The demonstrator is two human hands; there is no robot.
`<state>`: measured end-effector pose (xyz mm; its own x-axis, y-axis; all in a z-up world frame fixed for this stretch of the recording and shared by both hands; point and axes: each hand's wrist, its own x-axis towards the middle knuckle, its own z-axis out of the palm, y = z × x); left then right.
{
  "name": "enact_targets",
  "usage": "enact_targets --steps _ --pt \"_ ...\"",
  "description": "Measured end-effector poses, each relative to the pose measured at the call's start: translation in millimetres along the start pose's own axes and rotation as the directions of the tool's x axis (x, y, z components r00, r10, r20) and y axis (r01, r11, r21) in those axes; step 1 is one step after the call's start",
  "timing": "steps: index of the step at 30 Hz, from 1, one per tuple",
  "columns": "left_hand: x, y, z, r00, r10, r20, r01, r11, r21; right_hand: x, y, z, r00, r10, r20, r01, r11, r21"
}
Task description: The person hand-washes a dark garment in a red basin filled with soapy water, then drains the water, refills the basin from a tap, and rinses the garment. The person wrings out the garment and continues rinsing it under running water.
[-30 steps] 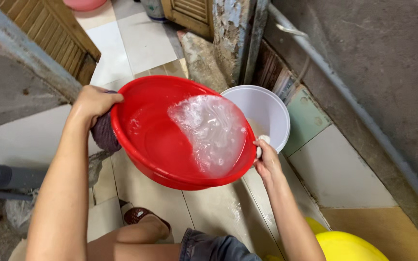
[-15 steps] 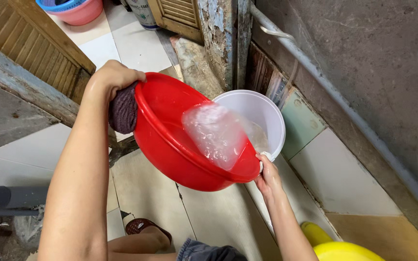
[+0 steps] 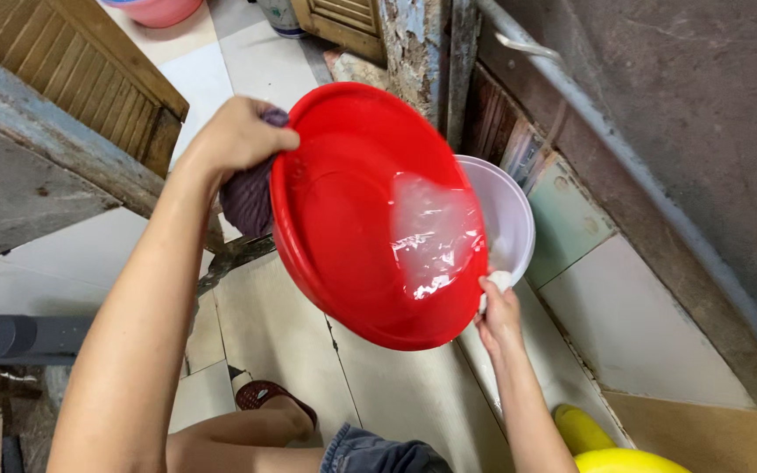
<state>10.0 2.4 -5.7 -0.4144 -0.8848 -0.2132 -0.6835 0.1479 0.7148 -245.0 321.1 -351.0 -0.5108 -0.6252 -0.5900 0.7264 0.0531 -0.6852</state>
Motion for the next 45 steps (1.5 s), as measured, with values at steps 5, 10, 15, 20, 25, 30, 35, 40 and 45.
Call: enact_targets --steps 5,10,15,20,25,30,35,40,45 --pt "-25.5 -90.0 17.6 0.996 0.039 -0.074 -0.041 0.999 -0.031 -3.6 -44.3 11.9 0.946 -0.321 0.054 0.324 0.944 -0.057" --pt "-32.2 -169.2 72.0 0.988 -0.113 -0.105 0.086 0.969 -0.233 -8.1 -124.2 33.2 0.848 -0.491 0.199 0.525 0.831 -0.187" --pt "-36.5 -194.7 118.7 0.995 -0.090 -0.040 0.062 0.888 -0.456 -31.7 -192.0 63.6 0.777 -0.555 0.297 0.627 0.724 -0.288" --pt "-47.1 -191.1 117.8 0.976 -0.190 0.106 0.217 0.835 -0.506 -43.6 -215.7 68.3 0.828 -0.479 0.291 0.557 0.760 -0.335" --pt "-59.0 -184.0 84.0 0.978 -0.207 0.040 0.201 0.860 -0.469 -15.9 -177.1 49.8 0.899 -0.359 0.250 0.436 0.785 -0.441" --pt "-49.8 -168.8 55.8 0.963 -0.244 -0.117 0.150 0.843 -0.517 17.9 -131.2 34.7 0.927 -0.258 0.273 0.347 0.865 -0.361" --pt "-30.5 -139.7 37.8 0.938 -0.317 -0.138 0.164 0.759 -0.630 9.1 -89.0 31.1 0.973 -0.162 0.167 0.206 0.932 -0.298" --pt "-9.3 -90.1 34.7 0.932 -0.317 -0.177 0.184 0.832 -0.524 -24.6 -48.0 25.4 0.974 -0.162 0.159 0.182 0.976 -0.121" --pt "0.8 -29.5 46.4 0.966 -0.133 -0.223 0.060 0.951 -0.304 -45.8 -20.5 21.8 0.996 -0.063 0.066 0.067 0.996 -0.058"
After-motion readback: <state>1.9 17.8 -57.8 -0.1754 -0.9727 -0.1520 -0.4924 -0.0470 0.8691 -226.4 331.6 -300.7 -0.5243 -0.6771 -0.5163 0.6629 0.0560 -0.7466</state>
